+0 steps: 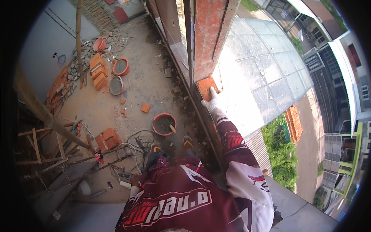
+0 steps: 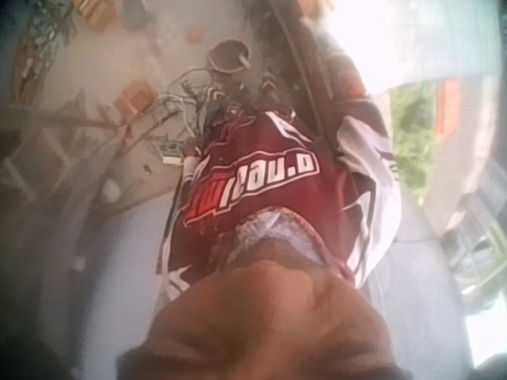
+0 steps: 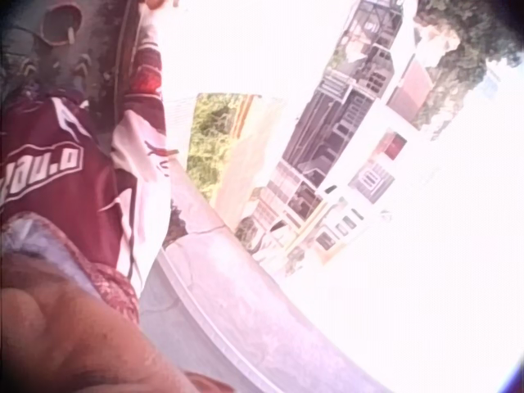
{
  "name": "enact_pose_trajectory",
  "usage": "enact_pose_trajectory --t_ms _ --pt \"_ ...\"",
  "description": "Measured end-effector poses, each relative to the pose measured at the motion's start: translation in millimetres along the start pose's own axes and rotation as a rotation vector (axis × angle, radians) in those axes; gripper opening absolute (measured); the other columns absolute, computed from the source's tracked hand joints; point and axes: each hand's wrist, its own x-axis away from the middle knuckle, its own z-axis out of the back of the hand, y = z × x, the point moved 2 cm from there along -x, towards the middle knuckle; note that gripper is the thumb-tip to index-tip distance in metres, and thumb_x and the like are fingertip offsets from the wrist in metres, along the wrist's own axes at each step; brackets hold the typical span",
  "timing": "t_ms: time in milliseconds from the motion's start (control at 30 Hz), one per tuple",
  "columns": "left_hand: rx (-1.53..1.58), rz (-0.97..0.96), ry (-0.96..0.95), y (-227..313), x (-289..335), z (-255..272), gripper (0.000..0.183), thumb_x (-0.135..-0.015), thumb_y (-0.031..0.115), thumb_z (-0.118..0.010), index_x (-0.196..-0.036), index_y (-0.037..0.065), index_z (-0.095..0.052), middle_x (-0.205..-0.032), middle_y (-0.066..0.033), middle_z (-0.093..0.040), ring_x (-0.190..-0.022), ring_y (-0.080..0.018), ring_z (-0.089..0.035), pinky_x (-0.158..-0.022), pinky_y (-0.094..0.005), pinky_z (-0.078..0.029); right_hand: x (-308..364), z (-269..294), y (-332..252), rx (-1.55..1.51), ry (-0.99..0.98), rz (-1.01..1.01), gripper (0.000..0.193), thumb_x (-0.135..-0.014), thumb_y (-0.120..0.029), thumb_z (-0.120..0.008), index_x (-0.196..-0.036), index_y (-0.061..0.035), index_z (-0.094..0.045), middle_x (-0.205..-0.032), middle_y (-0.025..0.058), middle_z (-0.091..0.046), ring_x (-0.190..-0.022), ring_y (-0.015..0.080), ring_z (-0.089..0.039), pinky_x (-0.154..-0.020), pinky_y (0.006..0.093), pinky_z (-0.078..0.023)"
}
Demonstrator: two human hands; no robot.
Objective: The person scoops mortar from a bucket with a trowel and spreads it along a partially built brick wall. They then pick up bricks and place them onto the mortar, tapping them into alignment. The process repeats as they continue building the wall.
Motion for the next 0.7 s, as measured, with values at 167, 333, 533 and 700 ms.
enact_pose_trajectory --t_ms 167,333,533,700 --pt "-0.031 -0.122 -0.012 13.2 -13.7 -11.7 0.050 -0.079 0.031 -0.085 -0.110 -0.005 -0.070 -0.109 -0.0203 -0.071 -0.105 -0.0338 -0.067 -0.094 -0.0418 -0.051 -4.9 -4.2 13.5 -0.036 0.022 0.014 0.105 -0.065 -0.041 -0.089 -0.156 -0.0122 -0.044 -0.149 0.0343 -0.042 -0.139 0.0488 -0.043 -0.116 0.0505 -0.038" --pt "-0.040 -0.198 -0.074 12.4 -28.5 -26.3 0.046 -0.076 0.025 -0.087 -0.110 -0.002 -0.071 -0.104 -0.0175 -0.072 -0.100 -0.0327 -0.068 -0.091 -0.0412 -0.052 -6.6 -3.1 17.6 -0.001 0.024 0.009 0.104 -0.067 -0.041 -0.088 -0.156 -0.0115 -0.043 -0.151 0.0349 -0.040 -0.141 0.0482 -0.041 -0.118 0.0504 -0.036" --pt "-0.121 -0.210 -0.067 23.8 -39.9 -20.5 0.046 -0.079 0.026 -0.086 -0.111 -0.003 -0.070 -0.101 -0.0184 -0.073 -0.093 -0.0312 -0.070 -0.084 -0.0402 -0.054 -0.9 5.3 5.4 0.039 -0.016 0.044 0.099 -0.073 -0.045 -0.087 -0.156 -0.0111 -0.045 -0.152 0.0322 -0.042 -0.141 0.0463 -0.043 -0.117 0.0498 -0.037" --pt "0.076 0.038 -0.126 71.0 -27.7 -1.4 0.042 -0.085 0.025 -0.081 -0.111 -0.005 -0.068 -0.103 -0.0190 -0.073 -0.090 -0.0275 -0.070 -0.082 -0.0395 -0.055 -27.2 3.5 62.6 -0.139 0.011 0.130 0.082 -0.088 -0.039 -0.078 -0.154 -0.0044 -0.044 -0.151 0.0248 -0.051 -0.142 0.0376 -0.047 -0.118 0.0449 -0.038"
